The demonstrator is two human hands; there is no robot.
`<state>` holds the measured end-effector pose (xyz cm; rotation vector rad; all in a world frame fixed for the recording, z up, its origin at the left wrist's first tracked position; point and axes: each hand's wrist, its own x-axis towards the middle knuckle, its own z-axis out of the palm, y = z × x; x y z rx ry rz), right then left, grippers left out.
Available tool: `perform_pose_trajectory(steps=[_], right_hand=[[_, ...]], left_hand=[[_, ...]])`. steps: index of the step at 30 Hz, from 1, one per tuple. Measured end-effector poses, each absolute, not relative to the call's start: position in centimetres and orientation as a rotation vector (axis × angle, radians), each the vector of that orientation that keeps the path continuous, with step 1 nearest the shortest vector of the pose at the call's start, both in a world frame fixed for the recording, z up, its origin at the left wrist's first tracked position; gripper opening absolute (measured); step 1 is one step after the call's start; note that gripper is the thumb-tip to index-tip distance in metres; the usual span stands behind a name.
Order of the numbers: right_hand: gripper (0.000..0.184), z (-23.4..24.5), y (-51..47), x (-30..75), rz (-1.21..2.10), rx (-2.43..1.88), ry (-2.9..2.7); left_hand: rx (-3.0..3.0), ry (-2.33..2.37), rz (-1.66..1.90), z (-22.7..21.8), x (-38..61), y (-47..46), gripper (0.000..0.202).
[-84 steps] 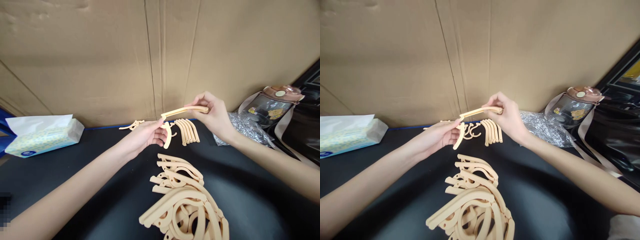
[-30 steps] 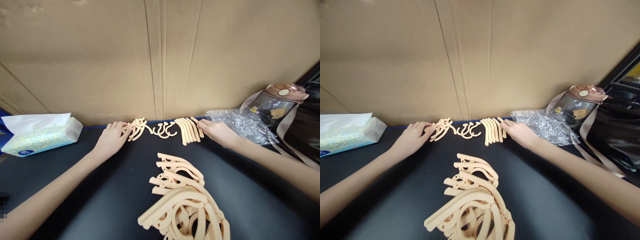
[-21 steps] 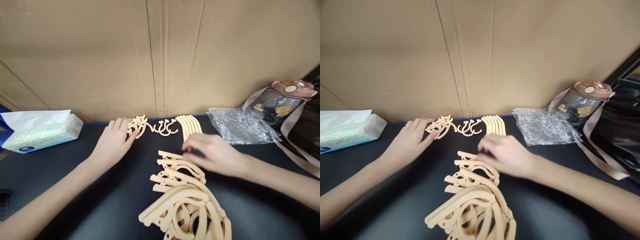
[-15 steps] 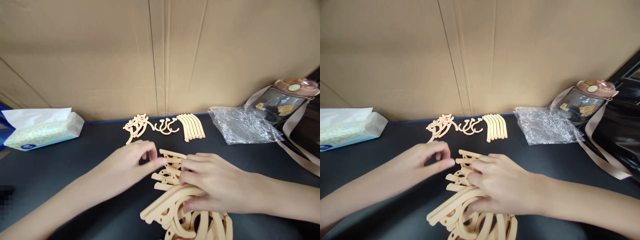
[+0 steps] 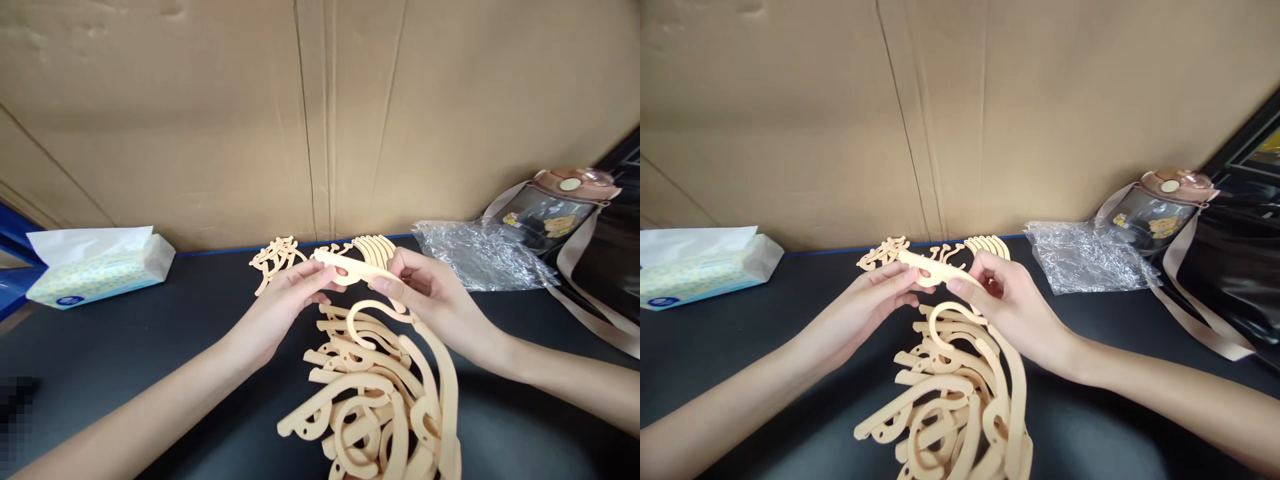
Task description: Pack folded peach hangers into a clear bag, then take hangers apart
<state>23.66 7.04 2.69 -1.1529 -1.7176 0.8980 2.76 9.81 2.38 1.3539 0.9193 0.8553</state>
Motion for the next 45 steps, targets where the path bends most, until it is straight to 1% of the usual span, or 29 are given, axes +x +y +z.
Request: perform_pose_trajectory(steps=[2,3,5,6,9,11,13,16,18,20,23,26,29,31,34,36,38,40,42,43,45], right_hand=[[0.033,3.3,7.6,24.2,0.736,-1.180,-1.820],[0.028,3.7,7.9,24.6,0.604,-1.202,-1.903],[0.021,4.6,8.5,25.3,0.226,-1.242,-2.076],[0.022,5.0,8.9,25.6,-0.007,-1.252,-2.147],[0.031,6.3,9.5,25.8,-0.651,-1.226,-2.318],[0.034,6.8,9.7,25.4,-0.904,-1.216,-2.414],[0.035,6.9,9.9,25.0,-0.988,-1.229,-2.479],[0.033,6.4,10.4,24.7,-0.880,-1.276,-2.552],[0.030,6.0,10.9,24.5,-0.708,-1.318,-2.634],[0.031,5.7,11.5,24.1,-0.502,-1.353,-2.693],[0.036,5.7,12.3,23.5,-0.239,-1.338,-2.693],[0.034,5.9,13.4,23.6,0.044,-1.312,-2.671],[0.034,6.2,14.7,24.9,0.400,-1.397,-2.497],[0.035,6.2,15.2,25.8,0.627,-1.406,-2.284],[0.031,6.3,15.3,26.6,0.914,-1.295,-1.896],[0.026,6.6,15.0,26.4,0.989,-1.227,-1.629],[0.022,7.2,14.9,26.0,0.993,-1.161,-1.397],[0.021,7.7,14.9,25.6,0.976,-1.080,-1.202],[0.021,8.1,15.1,25.5,0.965,-0.980,-1.081],[0.020,8.1,15.2,25.5,0.956,-0.932,-1.058],[0.017,7.9,15.4,25.7,0.913,-0.861,-1.070]], left_hand=[[1.418,0.915,0.927,2.8,3.4,9.9,0.025],[1.465,0.919,0.967,3.1,3.7,10.0,0.028],[1.562,0.919,1.038,3.8,4.2,10.1,0.034],[1.603,0.905,1.061,4.2,4.5,10.2,0.035],[1.696,0.846,1.057,5.0,5.3,10.3,0.034],[1.784,0.814,1.033,5.2,5.8,10.4,0.034],[1.896,0.812,1.026,5.1,6.1,10.4,0.034],[2.088,0.968,1.024,4.4,5.9,10.6,0.033],[2.213,1.142,0.964,3.8,5.6,10.9,0.031],[2.299,1.286,0.864,3.2,5.2,11.2,0.030],[2.361,1.429,0.742,2.8,4.9,11.5,0.030],[2.390,1.531,0.684,2.5,4.4,11.4,0.026],[2.364,1.607,0.629,2.0,2.8,11.9,0.025],[2.300,1.642,0.628,1.7,1.0,13.2,0.030],[2.224,1.713,0.615,1.3,-2.3,16.1,0.037],[2.194,1.761,0.578,1.1,-3.9,17.8,0.037],[2.158,1.849,0.562,1.1,-4.8,18.7,0.038],[2.124,1.983,0.583,1.2,-4.6,18.6,0.046],[2.088,2.012,0.680,1.5,-3.6,17.7,0.056],[2.046,1.922,0.743,1.6,-2.9,17.1,0.059],[1.853,1.502,0.801,2.1,-1.3,15.7,0.072]])
